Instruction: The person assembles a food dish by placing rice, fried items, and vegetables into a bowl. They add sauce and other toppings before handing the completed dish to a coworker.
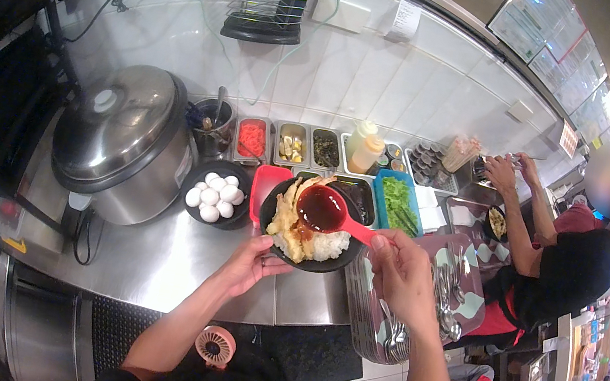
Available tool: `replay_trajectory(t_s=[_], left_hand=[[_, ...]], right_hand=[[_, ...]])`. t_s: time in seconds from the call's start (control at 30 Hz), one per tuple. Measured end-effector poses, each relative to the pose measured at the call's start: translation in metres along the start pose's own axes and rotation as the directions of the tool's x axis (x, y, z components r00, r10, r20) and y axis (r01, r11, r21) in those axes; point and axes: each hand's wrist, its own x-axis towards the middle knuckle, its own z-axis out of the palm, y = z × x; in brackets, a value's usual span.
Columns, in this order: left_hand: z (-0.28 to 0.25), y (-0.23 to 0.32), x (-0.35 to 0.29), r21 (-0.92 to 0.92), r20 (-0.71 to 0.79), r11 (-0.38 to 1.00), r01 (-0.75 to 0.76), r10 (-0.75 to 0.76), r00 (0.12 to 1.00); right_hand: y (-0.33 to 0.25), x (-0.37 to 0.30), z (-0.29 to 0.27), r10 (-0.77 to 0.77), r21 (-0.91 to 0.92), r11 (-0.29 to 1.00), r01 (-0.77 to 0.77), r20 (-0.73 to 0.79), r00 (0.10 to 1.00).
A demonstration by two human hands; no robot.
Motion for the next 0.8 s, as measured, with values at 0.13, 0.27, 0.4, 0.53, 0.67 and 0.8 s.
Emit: replay_trajectory(t_s=[0.13, 0.27, 0.4, 0.53, 0.67, 0.8], left_hand=[[-0.001, -0.001, 0.002, 0.022, 0.011, 1.000, 0.019, -0.019, 1.000], [-0.003, -0.006, -0.002, 0.059, 0.015, 0.998, 0.026, -0.027, 1.000], [-0.011, -0.013, -0.007, 0.137, 0.061, 0.991, -0.003, -0.006, 0.998], [-0.020, -0.017, -0.011, 0.141, 0.085, 0.990, -0.015, 0.003, 0.996], [-0.025, -0.015, -0.013, 0.064, 0.119, 0.998, 0.014, -0.022, 0.993], [-0.022, -0.013, -0.012, 0.099, 0.108, 0.995, 0.015, -0.026, 0.994]], right_hand=[[-0.002, -0.003, 0.008, -0.045, 0.021, 0.999, 0.044, 0.048, 0.998], [-0.002, 0.006, 0.012, -0.148, -0.075, 0.986, 0.149, 0.023, 0.989], [-0.008, 0.016, 0.010, -0.169, -0.178, 0.972, 0.151, -0.090, 0.982], [-0.017, 0.014, 0.003, -0.122, -0.207, 0.974, 0.091, -0.146, 0.982], [-0.024, 0.003, 0.002, -0.196, -0.302, 0.941, 0.151, -0.125, 0.973], [-0.026, -0.001, 0.008, -0.182, -0.232, 0.960, 0.155, -0.099, 0.978]])
